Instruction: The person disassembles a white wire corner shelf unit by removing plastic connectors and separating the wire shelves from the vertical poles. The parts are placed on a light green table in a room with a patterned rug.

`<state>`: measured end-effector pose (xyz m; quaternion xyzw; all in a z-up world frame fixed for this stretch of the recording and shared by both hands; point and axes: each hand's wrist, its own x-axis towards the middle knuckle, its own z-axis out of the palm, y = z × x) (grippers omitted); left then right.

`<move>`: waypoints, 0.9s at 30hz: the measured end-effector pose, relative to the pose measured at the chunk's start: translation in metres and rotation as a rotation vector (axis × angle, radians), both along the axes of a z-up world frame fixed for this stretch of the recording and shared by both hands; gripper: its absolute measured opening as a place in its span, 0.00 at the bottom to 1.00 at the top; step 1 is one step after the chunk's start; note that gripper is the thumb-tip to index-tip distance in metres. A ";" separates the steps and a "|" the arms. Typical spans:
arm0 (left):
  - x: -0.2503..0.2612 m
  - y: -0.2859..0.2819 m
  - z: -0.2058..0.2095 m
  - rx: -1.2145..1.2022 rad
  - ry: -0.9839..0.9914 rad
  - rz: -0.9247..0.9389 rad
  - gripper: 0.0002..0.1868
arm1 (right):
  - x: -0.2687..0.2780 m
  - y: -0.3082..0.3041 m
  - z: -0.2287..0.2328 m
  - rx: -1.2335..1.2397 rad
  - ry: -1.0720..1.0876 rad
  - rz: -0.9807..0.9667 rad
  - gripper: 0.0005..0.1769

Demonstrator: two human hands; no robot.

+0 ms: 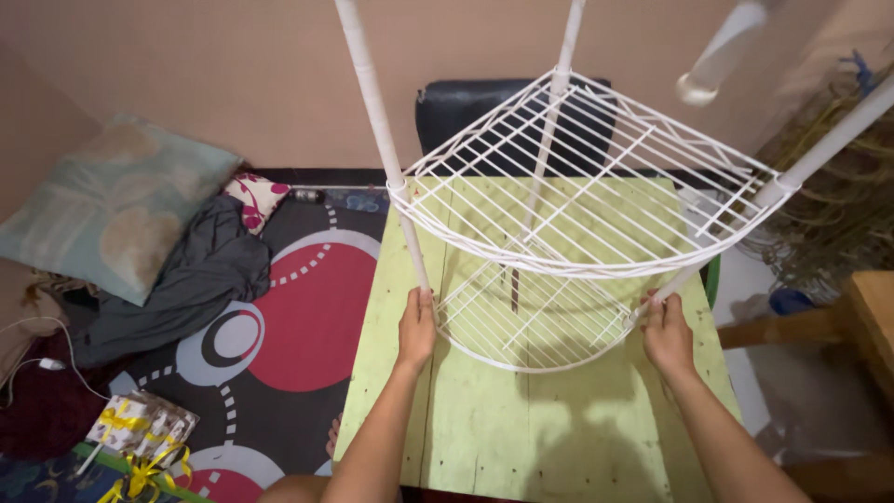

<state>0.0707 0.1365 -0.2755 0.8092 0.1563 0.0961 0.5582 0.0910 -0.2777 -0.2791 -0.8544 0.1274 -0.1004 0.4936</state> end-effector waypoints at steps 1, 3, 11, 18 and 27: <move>-0.003 0.001 0.002 0.009 -0.004 0.002 0.24 | -0.003 0.001 0.003 0.004 0.013 -0.004 0.19; -0.009 0.001 0.004 0.002 0.025 0.021 0.23 | -0.005 0.002 0.006 0.014 0.015 0.006 0.20; -0.033 0.007 0.009 -0.019 0.005 0.039 0.23 | -0.009 0.000 0.005 -0.019 0.016 0.025 0.20; -0.043 0.008 -0.006 -0.012 -0.071 0.055 0.22 | -0.011 -0.003 0.001 -0.122 0.023 0.022 0.22; -0.051 0.007 -0.023 -0.035 -0.017 0.058 0.22 | -0.009 0.003 0.027 -0.117 0.054 0.028 0.29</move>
